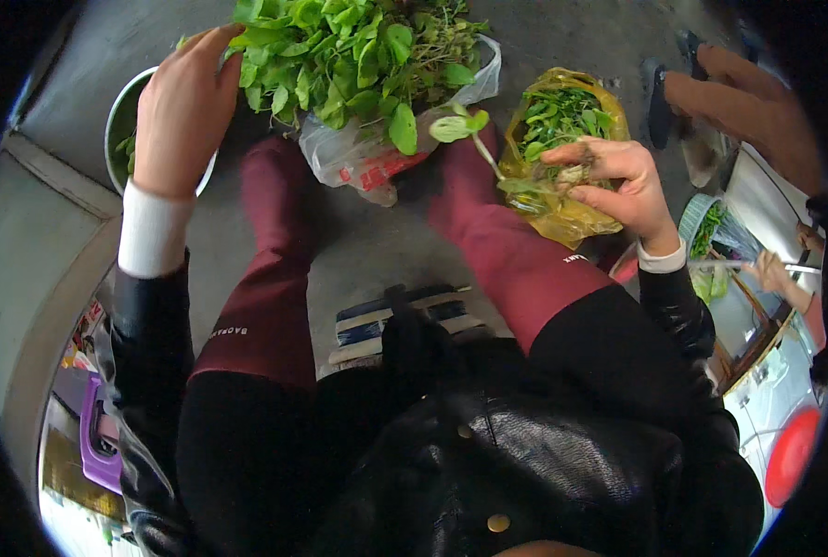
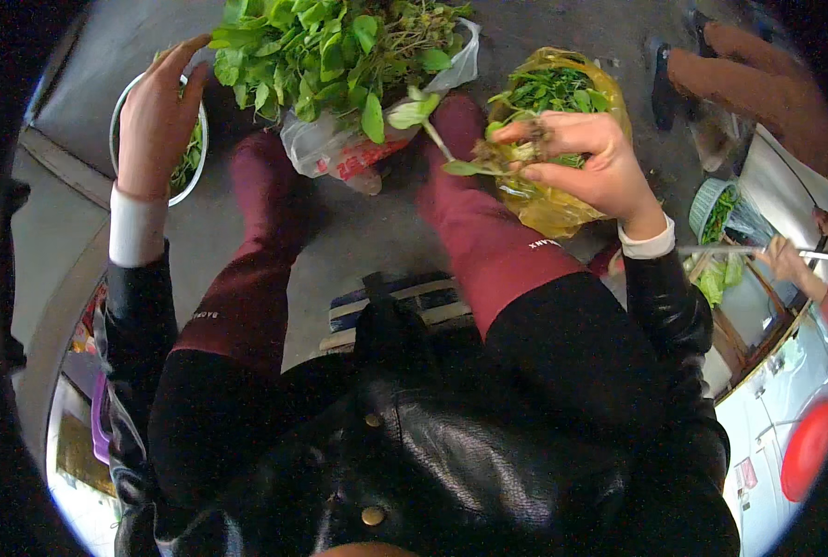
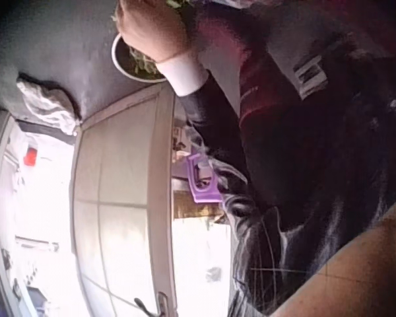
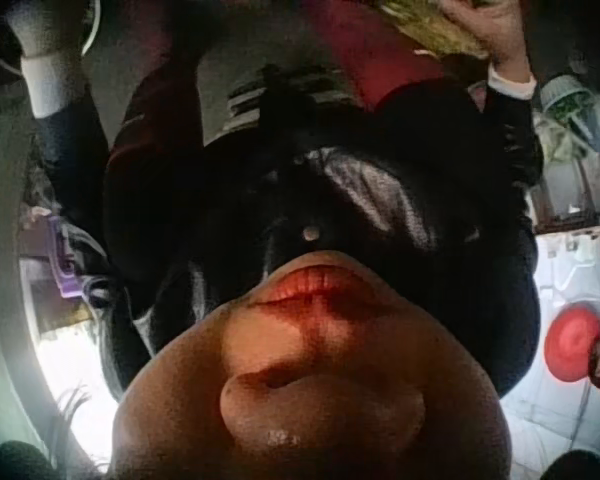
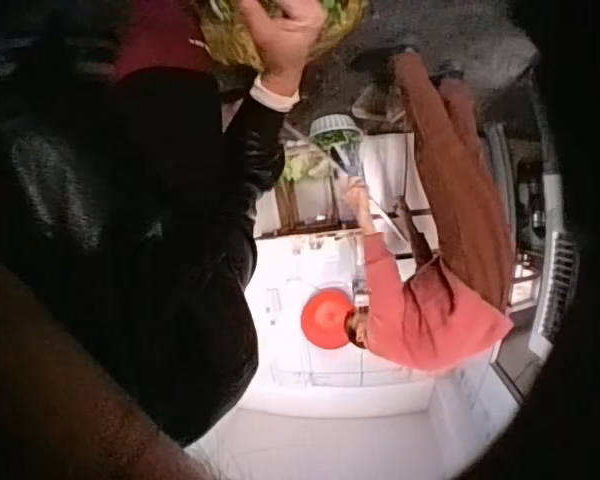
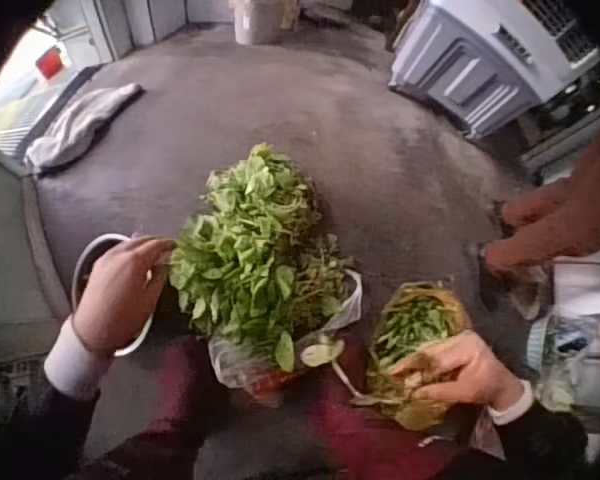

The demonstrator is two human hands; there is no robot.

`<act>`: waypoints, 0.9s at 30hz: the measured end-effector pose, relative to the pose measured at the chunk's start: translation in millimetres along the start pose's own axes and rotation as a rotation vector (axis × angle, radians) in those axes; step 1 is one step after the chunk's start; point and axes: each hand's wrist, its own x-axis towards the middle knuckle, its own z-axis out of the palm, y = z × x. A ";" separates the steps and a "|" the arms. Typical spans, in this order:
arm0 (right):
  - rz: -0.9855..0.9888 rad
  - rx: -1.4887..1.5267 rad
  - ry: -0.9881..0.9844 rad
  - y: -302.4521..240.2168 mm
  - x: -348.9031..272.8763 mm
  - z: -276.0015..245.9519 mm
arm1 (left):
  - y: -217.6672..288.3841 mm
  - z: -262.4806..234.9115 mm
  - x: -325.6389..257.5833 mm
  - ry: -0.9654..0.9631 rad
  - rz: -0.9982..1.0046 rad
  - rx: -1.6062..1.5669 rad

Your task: The person sits on the floor and sorts leafy green vegetables by hand, separating stems and leaves into a metal bowl and a plastic bag. The person repeatedly picks up bunches, removes unwanted parts, and places the cleaned greens into containers.

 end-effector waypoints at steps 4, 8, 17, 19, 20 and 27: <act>-0.197 0.027 -0.126 -11.0 35.9 12.6 | -106.4 25.0 8.0 -0.121 -0.103 0.195; -0.226 0.063 -0.175 -8.7 50.3 19.2 | -158.3 65.1 -23.4 -0.554 -0.230 0.317; -0.326 0.048 -0.297 -22.2 77.5 39.5 | 97.0 24.7 -5.2 -0.236 0.594 -0.909; -0.314 0.081 -0.291 -22.8 77.3 43.9 | 110.3 33.9 -10.0 -0.320 0.569 -1.058; -0.308 0.099 -0.289 -22.3 77.0 46.1 | 111.1 34.9 -14.0 -0.366 0.506 -1.069; -0.185 0.240 -0.279 -10.0 73.9 50.9 | 111.4 38.9 -27.5 -0.479 0.247 -1.087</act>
